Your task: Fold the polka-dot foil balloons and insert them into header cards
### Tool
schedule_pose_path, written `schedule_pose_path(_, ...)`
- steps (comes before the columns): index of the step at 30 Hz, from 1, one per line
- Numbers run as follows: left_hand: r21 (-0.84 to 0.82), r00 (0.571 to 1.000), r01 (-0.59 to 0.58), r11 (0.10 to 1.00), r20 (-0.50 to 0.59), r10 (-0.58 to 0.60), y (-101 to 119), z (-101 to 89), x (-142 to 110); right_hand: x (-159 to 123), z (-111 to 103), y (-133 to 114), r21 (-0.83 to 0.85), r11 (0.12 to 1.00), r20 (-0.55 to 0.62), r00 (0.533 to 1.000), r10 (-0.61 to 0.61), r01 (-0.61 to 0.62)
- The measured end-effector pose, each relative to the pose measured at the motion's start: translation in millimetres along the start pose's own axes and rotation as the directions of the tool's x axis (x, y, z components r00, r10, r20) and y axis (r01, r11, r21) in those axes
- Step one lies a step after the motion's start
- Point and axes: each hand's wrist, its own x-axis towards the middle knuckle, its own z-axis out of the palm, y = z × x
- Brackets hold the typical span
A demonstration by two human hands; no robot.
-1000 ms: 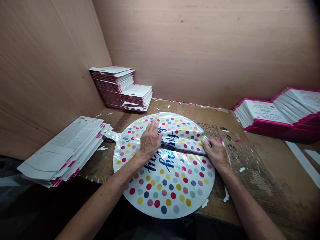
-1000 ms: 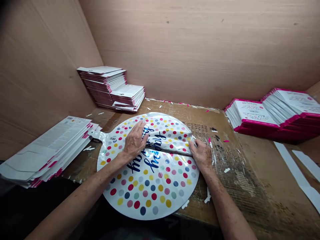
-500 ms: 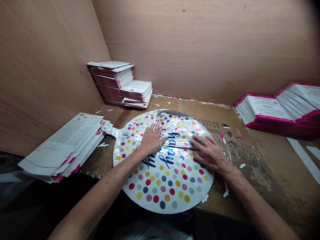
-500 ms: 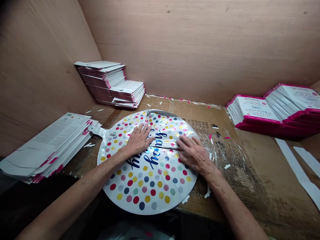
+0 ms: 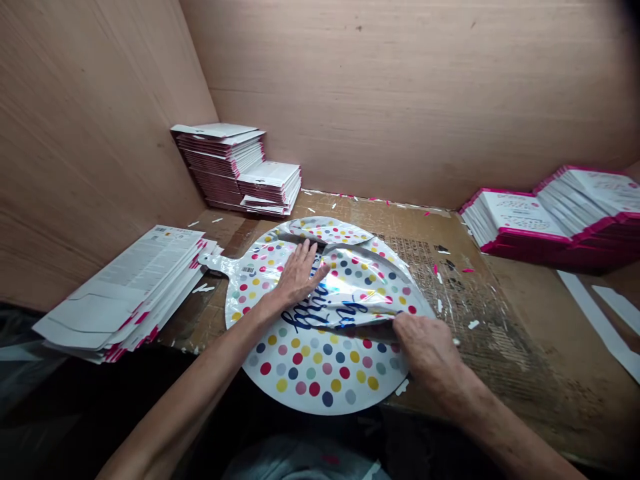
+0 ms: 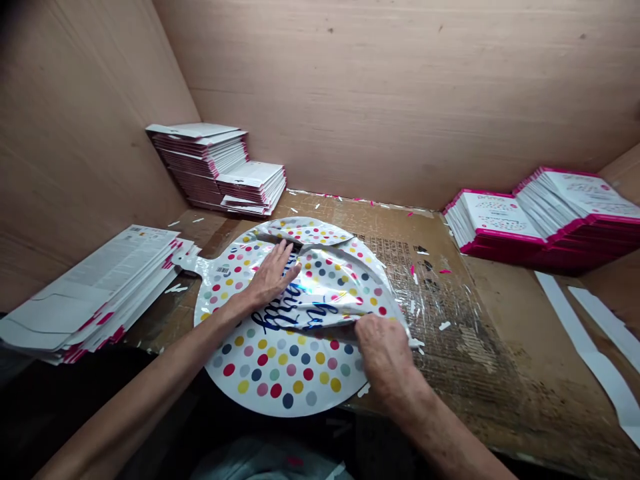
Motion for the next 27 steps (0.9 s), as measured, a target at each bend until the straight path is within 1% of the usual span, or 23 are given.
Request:
schedule_pose_path(1,-0.014,0.995,-0.088,0.996,-0.050,0.087,7.8,-4.3,-13.6,-3.3,-1.9,-8.6,0.030,0.999,-0.008,1.000,-0.014,0.015)
schedule_pose_path(3,-0.004,0.943,-0.306,0.952,-0.137,0.302,23.2,-12.1,-42.4,-3.0,-5.1,-18.1,0.070,0.995,-0.069,0.996,-0.061,0.066)
schedule_pose_path(4,-0.004,0.917,-0.369,0.929,-0.161,0.364,28.8,-15.1,-53.5,-1.4,-5.9,-17.5,0.075,0.993,-0.101,0.992,-0.081,0.089)
schedule_pose_path(5,-0.013,0.911,-0.381,0.924,-0.175,0.373,32.2,-17.4,-59.8,0.1,-6.0,-13.1,0.069,0.993,-0.121,0.989,-0.085,0.093)
schedule_pose_path(6,-0.030,0.928,-0.341,0.940,-0.173,0.331,32.6,-19.0,-59.8,0.6,-5.2,-5.5,0.053,0.995,-0.129,0.989,-0.071,0.078)
schedule_pose_path(8,-0.071,0.982,-0.165,0.984,-0.109,0.157,24.8,-21.3,-39.6,-2.4,-1.1,15.4,0.013,1.000,-0.136,0.991,-0.018,0.020)
schedule_pose_path(9,-0.077,0.997,-0.073,0.994,-0.037,0.070,17.5,-22.7,-20.9,-6.1,2.0,26.1,-0.001,1.000,-0.146,0.989,0.000,-0.001)
schedule_pose_path(11,-0.121,0.996,0.049,0.991,0.084,-0.039,1.3,-27.7,24.3,-17.2,9.8,42.2,-0.006,1.000,-0.171,0.985,0.028,-0.029)
schedule_pose_path(13,-0.129,0.990,0.128,0.983,0.073,-0.120,-9.9,-35.0,64.4,-30.8,18.2,47.6,0.004,0.997,-0.182,0.981,0.071,-0.071)
schedule_pose_path(14,-0.135,0.987,0.158,0.978,0.047,-0.153,-11.9,-38.7,77.3,-37.3,22.0,46.1,0.003,0.994,-0.184,0.977,0.105,-0.107)
schedule_pose_path(15,-0.142,0.984,0.176,0.974,0.002,-0.177,-11.1,-41.8,83.4,-42.9,25.1,42.2,-0.005,0.989,-0.188,0.972,0.143,-0.147)
schedule_pose_path(16,-0.156,0.982,0.175,0.972,-0.049,-0.184,-7.9,-44.1,82.1,-47.4,27.1,36.4,-0.016,0.983,-0.193,0.965,0.178,-0.184)
schedule_pose_path(17,-0.171,0.981,0.145,0.974,-0.104,-0.165,-2.4,-45.2,73.7,-50.6,27.7,28.9,-0.024,0.977,-0.198,0.958,0.205,-0.214)
schedule_pose_path(18,-0.180,0.982,0.077,0.981,-0.156,-0.105,4.8,-45.0,59.0,-52.2,26.9,19.9,-0.023,0.974,-0.205,0.954,0.217,-0.227)
schedule_pose_path(19,-0.175,0.980,-0.024,0.984,-0.197,-0.011,13.1,-43.5,39.4,-52.5,24.6,9.8,-0.011,0.975,-0.213,0.953,0.215,-0.222)
schedule_pose_path(20,-0.153,0.971,-0.159,0.975,-0.206,0.126,21.9,-40.4,16.9,-51.7,21.1,-1.3,0.009,0.979,-0.218,0.955,0.200,-0.203)
schedule_pose_path(21,-0.115,0.939,-0.320,0.940,-0.175,0.298,30.4,-35.8,-6.7,-50.1,16.6,-12.9,0.037,0.985,-0.224,0.959,0.173,-0.169)
schedule_pose_path(22,-0.070,0.890,-0.451,0.890,-0.117,0.441,37.8,-29.8,-29.2,-48.3,11.7,-24.4,0.073,0.990,-0.233,0.963,0.137,-0.123)
schedule_pose_path(23,-0.024,0.853,-0.520,0.854,-0.073,0.517,43.4,-22.6,-49.2,-46.7,6.8,-35.2,0.116,0.991,-0.250,0.964,0.091,-0.063)
schedule_pose_path(24,0.018,0.844,-0.534,0.845,-0.054,0.534,46.4,-15.0,-65.5,-45.7,2.6,-44.5,0.167,0.986,-0.281,0.959,0.026,0.022)
schedule_pose_path(25,0.053,0.848,-0.524,0.850,-0.059,0.526,46.7,-7.6,-77.9,-45.5,-0.5,-51.3,0.217,0.966,-0.330,0.942,-0.062,0.140)
schedule_pose_path(26,0.078,0.861,-0.498,0.863,-0.075,0.504,44.2,-1.2,-86.7,-45.7,-2.1,-55.3,0.253,0.924,-0.393,0.903,-0.173,0.287)
schedule_pose_path(27,0.090,0.874,-0.468,0.879,-0.102,0.476,39.3,3.4,-92.4,-46.0,-2.0,-56.1,0.263,0.858,-0.462,0.838,-0.289,0.441)
